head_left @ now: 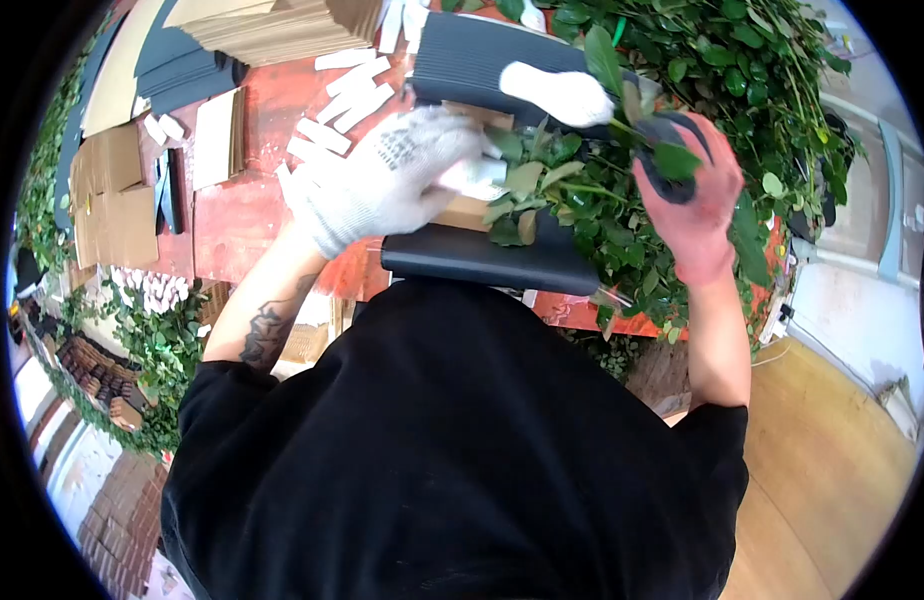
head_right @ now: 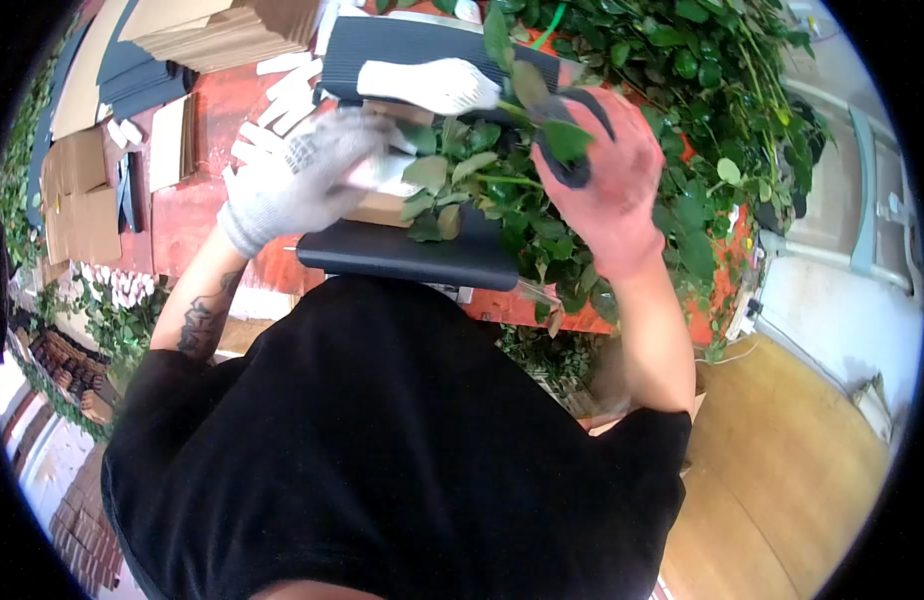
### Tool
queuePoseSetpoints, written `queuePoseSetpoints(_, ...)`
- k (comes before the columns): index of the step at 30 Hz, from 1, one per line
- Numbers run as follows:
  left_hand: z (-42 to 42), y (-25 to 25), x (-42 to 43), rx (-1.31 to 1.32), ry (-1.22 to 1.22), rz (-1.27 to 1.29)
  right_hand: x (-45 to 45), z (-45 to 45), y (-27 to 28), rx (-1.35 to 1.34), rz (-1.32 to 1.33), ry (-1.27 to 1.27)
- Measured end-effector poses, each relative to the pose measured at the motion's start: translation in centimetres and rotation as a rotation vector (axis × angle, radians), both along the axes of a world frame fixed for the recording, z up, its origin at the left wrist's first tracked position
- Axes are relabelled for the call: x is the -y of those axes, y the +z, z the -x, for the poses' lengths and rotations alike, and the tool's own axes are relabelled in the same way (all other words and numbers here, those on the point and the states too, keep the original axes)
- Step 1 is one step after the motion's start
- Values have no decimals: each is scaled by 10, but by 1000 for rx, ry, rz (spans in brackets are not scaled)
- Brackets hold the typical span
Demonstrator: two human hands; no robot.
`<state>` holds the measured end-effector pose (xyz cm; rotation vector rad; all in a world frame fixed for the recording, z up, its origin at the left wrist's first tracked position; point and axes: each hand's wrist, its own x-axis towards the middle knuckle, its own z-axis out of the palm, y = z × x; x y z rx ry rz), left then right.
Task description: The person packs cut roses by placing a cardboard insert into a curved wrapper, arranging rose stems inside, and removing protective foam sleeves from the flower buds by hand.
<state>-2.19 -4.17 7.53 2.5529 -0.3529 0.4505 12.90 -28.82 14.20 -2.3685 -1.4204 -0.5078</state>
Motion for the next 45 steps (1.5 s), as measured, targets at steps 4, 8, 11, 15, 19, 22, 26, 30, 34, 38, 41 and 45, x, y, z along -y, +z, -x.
queuePoseSetpoints(4,2,-7,-5,-279,-163,236,-9,0,-20,94,276,61)
queuePoseSetpoints(8,-3,-19,-15,-244,-85,262,-19,-2,-71,172,280,156)
queuePoseSetpoints(11,-8,-12,-15,-247,-106,300,-24,10,-83,79,504,19)
queuePoseSetpoints(15,-9,-13,-17,-400,42,353,-25,25,-39,-59,317,9)
queuePoseSetpoints(19,-8,-44,-19,-323,-45,537,-28,55,-32,-9,492,51)
queuePoseSetpoints(22,-2,-52,-31,-426,-194,741,-31,44,-63,-10,357,154)
queuePoseSetpoints(26,3,-31,-32,-630,-245,750,-39,20,-25,-340,195,144)
queuePoseSetpoints(30,-8,-32,-14,-696,-83,800,-37,9,-29,-222,161,89)
queuePoseSetpoints(34,-5,-52,-8,-662,56,719,-31,16,-45,-118,231,114)
queuePoseSetpoints(38,11,-42,-4,-614,135,862,-30,20,-63,-76,287,173)
queuePoseSetpoints(41,19,-27,-2,-673,189,790,-34,25,-73,-57,437,153)
queuePoseSetpoints(45,29,-16,-2,-662,166,752,-35,30,-66,-129,426,-37)
